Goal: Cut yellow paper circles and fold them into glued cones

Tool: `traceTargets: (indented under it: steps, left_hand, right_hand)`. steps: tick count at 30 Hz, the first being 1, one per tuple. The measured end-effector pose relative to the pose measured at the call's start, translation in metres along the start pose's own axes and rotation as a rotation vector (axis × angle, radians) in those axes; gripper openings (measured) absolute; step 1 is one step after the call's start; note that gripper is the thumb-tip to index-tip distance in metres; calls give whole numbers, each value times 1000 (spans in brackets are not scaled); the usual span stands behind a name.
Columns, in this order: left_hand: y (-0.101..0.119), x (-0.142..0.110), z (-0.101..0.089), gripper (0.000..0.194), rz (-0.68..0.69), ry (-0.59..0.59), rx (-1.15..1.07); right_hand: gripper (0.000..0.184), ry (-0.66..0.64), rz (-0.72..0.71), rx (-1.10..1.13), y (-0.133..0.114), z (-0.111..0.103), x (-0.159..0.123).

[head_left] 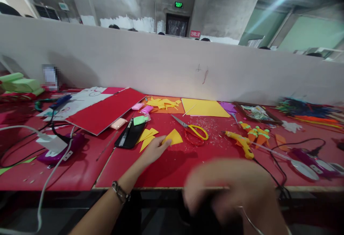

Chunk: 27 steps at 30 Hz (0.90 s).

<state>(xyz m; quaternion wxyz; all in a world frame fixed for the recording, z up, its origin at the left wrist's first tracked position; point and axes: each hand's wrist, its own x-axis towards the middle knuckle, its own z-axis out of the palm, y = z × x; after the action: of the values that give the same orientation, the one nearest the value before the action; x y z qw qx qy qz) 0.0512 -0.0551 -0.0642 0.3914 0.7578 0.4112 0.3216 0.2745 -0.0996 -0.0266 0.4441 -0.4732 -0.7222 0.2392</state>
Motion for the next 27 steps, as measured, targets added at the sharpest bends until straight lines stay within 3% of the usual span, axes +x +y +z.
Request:
traceTargets:
  steps: [2, 3, 4, 7, 10, 16, 19, 22, 25, 27]
  left_hand:
    - [0, 5, -2, 36, -13, 44, -35]
    - [0, 7, -3, 36, -18, 61, -49]
    - [0, 9, -5, 36, -23, 72, -61]
    - [1, 13, -11, 36, -28, 86, -82]
    - [5, 15, -20, 36, -24, 98, -93]
    - [32, 12, -41, 33, 11, 129, -97]
    - [50, 12, -51, 32, 43, 177, -68]
    - [64, 16, -60, 30, 73, 147, -93]
    - [69, 18, -66, 25, 88, 101, -74]
    - [69, 18, -69, 21, 74, 103, -62]
  right_hand:
    - [23, -69, 91, -131, 11, 6, 29]
    - [22, -102, 271, -403, 16, 10, 38]
    - [23, -85, 348, -500, 22, 14, 43]
    - [26, -50, 496, -612, 41, 26, 50]
    - [30, -40, 536, -613, 59, 30, 51]
    - [21, -73, 530, -383, 65, 29, 41]
    - [19, -69, 489, -183, 48, 31, 27]
    - [22, -94, 422, 6, 20, 31, 13]
    - [27, -209, 348, 322, -3, 30, 5]
    - [31, -172, 335, 418, -8, 31, 2]
